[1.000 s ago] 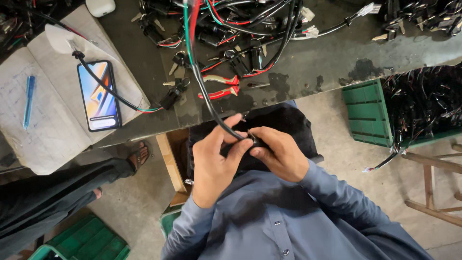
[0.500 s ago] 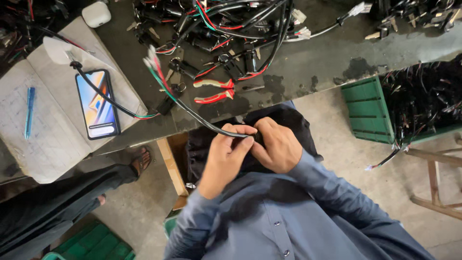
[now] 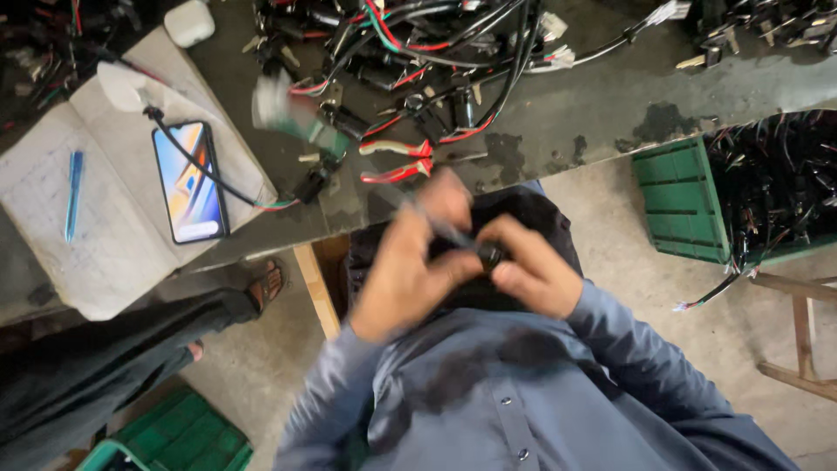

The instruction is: The person repeatedly picks up small black cylindrical components with attached wires from a pile on a table. Using red-handled pliers, they strip the outer insulation from the wires and then discard the components back onto the table.

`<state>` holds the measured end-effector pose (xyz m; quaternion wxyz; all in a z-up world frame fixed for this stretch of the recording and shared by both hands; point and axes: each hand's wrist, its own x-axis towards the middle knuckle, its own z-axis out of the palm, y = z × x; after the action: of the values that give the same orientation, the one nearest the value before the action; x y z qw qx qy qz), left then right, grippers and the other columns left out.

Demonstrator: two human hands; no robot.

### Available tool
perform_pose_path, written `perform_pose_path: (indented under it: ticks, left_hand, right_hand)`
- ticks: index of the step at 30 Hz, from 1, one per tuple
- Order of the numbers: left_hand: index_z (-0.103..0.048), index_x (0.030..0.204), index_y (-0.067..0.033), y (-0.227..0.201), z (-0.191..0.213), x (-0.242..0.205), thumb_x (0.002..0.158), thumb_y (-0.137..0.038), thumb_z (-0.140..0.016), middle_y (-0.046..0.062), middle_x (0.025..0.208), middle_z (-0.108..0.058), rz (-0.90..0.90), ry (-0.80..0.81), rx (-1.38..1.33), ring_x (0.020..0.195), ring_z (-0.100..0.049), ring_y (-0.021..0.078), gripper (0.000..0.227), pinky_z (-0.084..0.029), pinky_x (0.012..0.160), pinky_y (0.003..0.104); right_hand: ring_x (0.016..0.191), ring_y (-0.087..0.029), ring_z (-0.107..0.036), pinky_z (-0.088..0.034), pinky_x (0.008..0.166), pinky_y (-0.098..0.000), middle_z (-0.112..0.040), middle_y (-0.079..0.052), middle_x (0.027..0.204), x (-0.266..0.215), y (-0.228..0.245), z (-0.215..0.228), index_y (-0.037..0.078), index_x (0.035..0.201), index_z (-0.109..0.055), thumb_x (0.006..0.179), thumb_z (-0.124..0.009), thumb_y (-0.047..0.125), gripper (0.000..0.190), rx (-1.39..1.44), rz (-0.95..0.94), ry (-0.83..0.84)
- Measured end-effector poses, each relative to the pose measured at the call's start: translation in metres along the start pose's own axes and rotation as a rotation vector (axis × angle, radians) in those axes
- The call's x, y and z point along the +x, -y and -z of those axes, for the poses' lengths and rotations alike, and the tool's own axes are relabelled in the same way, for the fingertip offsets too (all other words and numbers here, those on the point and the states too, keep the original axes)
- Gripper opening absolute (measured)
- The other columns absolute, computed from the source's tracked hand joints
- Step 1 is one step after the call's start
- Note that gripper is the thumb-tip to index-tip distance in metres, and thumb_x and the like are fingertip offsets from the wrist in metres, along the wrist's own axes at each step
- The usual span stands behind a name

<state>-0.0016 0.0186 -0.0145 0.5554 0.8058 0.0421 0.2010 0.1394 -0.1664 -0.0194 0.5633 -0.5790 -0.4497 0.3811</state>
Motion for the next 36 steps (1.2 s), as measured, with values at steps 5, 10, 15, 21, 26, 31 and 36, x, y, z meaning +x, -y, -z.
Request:
perform_pose_path:
  ticks: [5, 10, 15, 21, 26, 31, 36]
  left_hand:
    - [-0.061, 0.127, -0.0001, 0.023, 0.023, 0.061, 0.073, -0.031, -0.082, 0.017, 0.124, -0.060, -0.176, -0.169, 0.975, 0.125, -0.054, 0.0413, 0.065, -0.042, 0.100, 0.052]
    - [-0.070, 0.100, -0.0119, 0.020, 0.000, 0.003, 0.089, -0.022, -0.081, 0.007, 0.095, -0.064, 0.123, -0.277, 0.762, 0.090, -0.061, 0.0288, 0.018, -0.050, 0.081, 0.041]
    - [-0.061, 0.107, -0.0035, -0.006, -0.031, -0.043, 0.093, -0.011, -0.074, 0.007, 0.091, -0.059, 0.562, 0.048, -0.314, 0.082, -0.055, 0.0137, 0.020, -0.049, 0.074, 0.029]
    - [-0.054, 0.112, -0.0001, -0.011, -0.035, -0.001, 0.089, 0.000, -0.069, 0.020, 0.100, -0.060, -0.030, -0.085, 0.050, 0.091, -0.061, 0.0392, 0.028, -0.051, 0.081, 0.042]
    - [-0.058, 0.105, -0.0039, -0.002, -0.035, 0.001, 0.091, -0.009, -0.070, 0.015, 0.091, -0.063, 0.319, 0.062, 0.000, 0.084, -0.065, 0.0339, 0.019, -0.053, 0.077, 0.040]
    - [-0.056, 0.102, -0.0011, 0.014, -0.044, -0.029, 0.088, -0.015, -0.069, 0.020, 0.092, -0.063, 0.405, 0.017, 0.260, 0.089, -0.061, 0.0420, 0.024, -0.048, 0.078, 0.050]
    - [-0.054, 0.102, -0.0003, 0.027, -0.055, -0.044, 0.093, -0.016, -0.068, 0.023, 0.092, -0.064, 0.415, -0.050, 0.412, 0.089, -0.061, 0.0450, 0.023, -0.047, 0.078, 0.053]
  right_hand:
    - [0.097, -0.018, -0.060, -0.047, 0.088, -0.0317, -0.060, -0.008, 0.103, 0.014, -0.015, 0.005, -0.002, 0.130, -0.049, 0.098, -0.065, 0.023, 0.044, -0.365, -0.104, -0.281]
    - [0.089, -0.014, -0.055, -0.048, 0.082, -0.0289, -0.059, -0.006, 0.096, 0.012, -0.013, 0.007, 0.001, 0.125, -0.057, 0.099, -0.065, 0.013, 0.030, -0.220, -0.270, -0.276]
    - [0.094, -0.010, -0.057, -0.050, 0.085, -0.0279, -0.060, -0.003, 0.102, 0.006, 0.026, 0.017, 0.002, 0.128, -0.054, 0.099, -0.064, 0.015, 0.033, -0.025, -0.237, -0.087]
    - [0.111, -0.011, -0.057, -0.046, 0.099, -0.0287, -0.060, -0.003, 0.118, 0.013, 0.051, 0.019, 0.002, 0.141, -0.044, 0.102, -0.059, 0.012, 0.043, 0.136, -0.235, 0.104]
    - [0.088, -0.018, -0.051, -0.042, 0.077, -0.0346, -0.060, -0.007, 0.105, 0.012, 0.029, 0.019, 0.005, 0.148, -0.046, 0.103, -0.061, 0.016, 0.049, 0.124, -0.449, 0.074]
    - [0.091, -0.031, -0.068, -0.053, 0.078, -0.0372, -0.068, -0.014, 0.098, 0.017, -0.008, 0.006, 0.004, 0.129, -0.058, 0.094, -0.067, 0.016, 0.037, -0.499, -0.109, -0.067]
    - [0.088, -0.035, -0.069, -0.053, 0.077, -0.0386, -0.068, -0.016, 0.092, 0.023, -0.009, 0.001, 0.004, 0.120, -0.060, 0.093, -0.065, 0.013, 0.029, -0.452, -0.235, -0.062]
